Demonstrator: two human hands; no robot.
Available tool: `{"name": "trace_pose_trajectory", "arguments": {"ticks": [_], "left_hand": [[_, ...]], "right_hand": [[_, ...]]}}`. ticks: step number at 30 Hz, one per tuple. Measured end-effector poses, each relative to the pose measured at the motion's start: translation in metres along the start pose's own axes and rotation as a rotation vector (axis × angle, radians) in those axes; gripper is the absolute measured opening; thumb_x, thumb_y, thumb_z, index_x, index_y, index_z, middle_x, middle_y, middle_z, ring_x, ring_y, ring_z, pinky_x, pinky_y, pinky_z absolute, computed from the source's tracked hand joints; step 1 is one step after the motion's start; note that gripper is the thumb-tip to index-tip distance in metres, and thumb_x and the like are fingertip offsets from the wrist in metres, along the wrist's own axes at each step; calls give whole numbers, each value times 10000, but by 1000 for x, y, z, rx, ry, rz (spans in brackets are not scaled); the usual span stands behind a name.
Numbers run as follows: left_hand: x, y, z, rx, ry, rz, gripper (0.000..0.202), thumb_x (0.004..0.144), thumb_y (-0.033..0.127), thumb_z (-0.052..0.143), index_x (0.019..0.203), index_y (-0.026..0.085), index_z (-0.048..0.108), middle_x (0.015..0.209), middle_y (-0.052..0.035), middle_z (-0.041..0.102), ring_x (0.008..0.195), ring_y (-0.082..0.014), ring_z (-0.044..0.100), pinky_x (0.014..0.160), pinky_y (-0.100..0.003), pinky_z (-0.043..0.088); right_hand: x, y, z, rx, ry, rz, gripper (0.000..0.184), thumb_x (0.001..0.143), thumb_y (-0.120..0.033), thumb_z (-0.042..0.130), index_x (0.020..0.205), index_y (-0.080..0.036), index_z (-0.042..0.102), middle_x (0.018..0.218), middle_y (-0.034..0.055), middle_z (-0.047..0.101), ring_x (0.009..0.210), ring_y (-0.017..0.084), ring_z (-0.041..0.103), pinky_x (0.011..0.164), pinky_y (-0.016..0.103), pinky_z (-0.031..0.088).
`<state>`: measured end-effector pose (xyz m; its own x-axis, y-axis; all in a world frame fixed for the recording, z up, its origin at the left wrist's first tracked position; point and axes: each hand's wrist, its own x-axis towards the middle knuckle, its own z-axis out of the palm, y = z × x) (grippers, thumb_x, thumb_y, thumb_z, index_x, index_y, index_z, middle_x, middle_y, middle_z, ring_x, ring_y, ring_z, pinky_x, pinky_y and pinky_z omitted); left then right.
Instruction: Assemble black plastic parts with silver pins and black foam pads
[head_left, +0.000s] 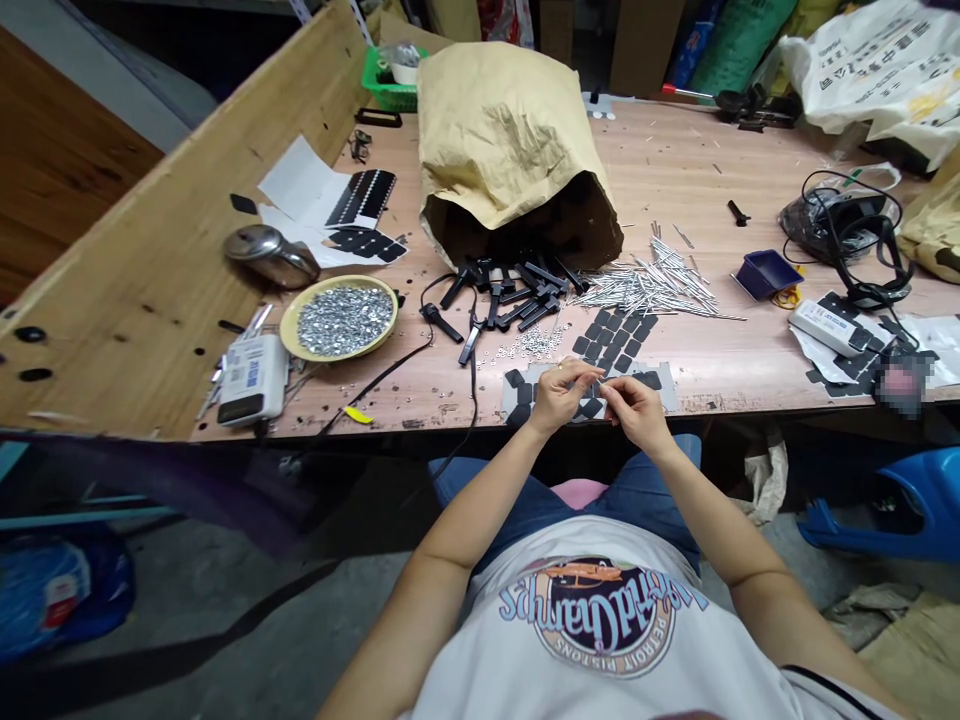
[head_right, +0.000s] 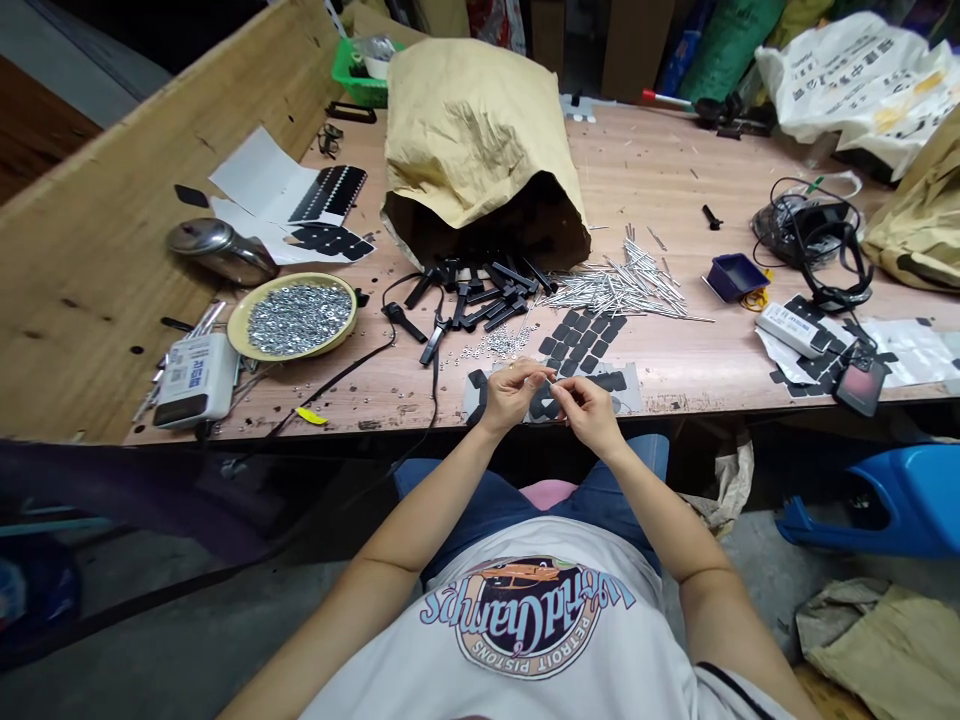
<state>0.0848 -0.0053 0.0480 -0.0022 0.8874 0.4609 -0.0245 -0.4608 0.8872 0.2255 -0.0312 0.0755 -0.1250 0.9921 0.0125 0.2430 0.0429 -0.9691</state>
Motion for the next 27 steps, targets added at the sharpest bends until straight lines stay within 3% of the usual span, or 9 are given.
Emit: {"name": "trace_pose_trajectory", "arguments": {"ticks": [6, 13, 16, 21, 27], "left_hand": [[1, 4, 1, -38, 28, -37, 356, 786, 529, 590, 732, 205, 728, 692, -57, 705, 686, -160, 630, 700, -320, 496], [5, 7, -8, -68, -119, -34, 361, 784, 537, 587, 723, 212, 733, 698, -61, 700, 700, -165, 625, 696, -322, 494], [4, 7, -7, -85, -84, -36, 360, 777, 538, 596, 702, 211, 728, 682, -58, 695, 690, -162, 620, 686, -318, 491], [2, 8, -3, -119, -36, -41, 338, 780, 521, 603, 727, 211, 729, 681, -51, 690, 701, -158, 621, 699, -311, 490], [-2, 9, 2, -156, 18, -83, 371, 772, 548, 597, 732, 201, 721, 694, -51, 685, 707, -156, 623, 712, -304, 490]], "right_hand": [[-2, -4, -2, -126, 80, -118, 402, 778, -599, 560, 710, -204, 599, 643, 17, 594, 513, 113, 546, 475, 251, 447], [3, -4, -9, 117, -200, 107, 492, 702, -679, 582, 692, -187, 572, 483, -42, 520, 389, 79, 473, 363, 205, 381], [1, -5, -6, 100, -125, 78, 476, 698, -666, 597, 703, -191, 567, 487, -44, 518, 400, 81, 480, 377, 206, 388], [-4, -6, -2, -101, 54, -93, 387, 761, -586, 585, 714, -202, 585, 632, 13, 593, 525, 116, 554, 463, 239, 438], [-5, -10, -1, -251, 115, -232, 294, 836, -477, 532, 718, -213, 584, 736, 49, 633, 660, 158, 608, 577, 275, 485]]}}
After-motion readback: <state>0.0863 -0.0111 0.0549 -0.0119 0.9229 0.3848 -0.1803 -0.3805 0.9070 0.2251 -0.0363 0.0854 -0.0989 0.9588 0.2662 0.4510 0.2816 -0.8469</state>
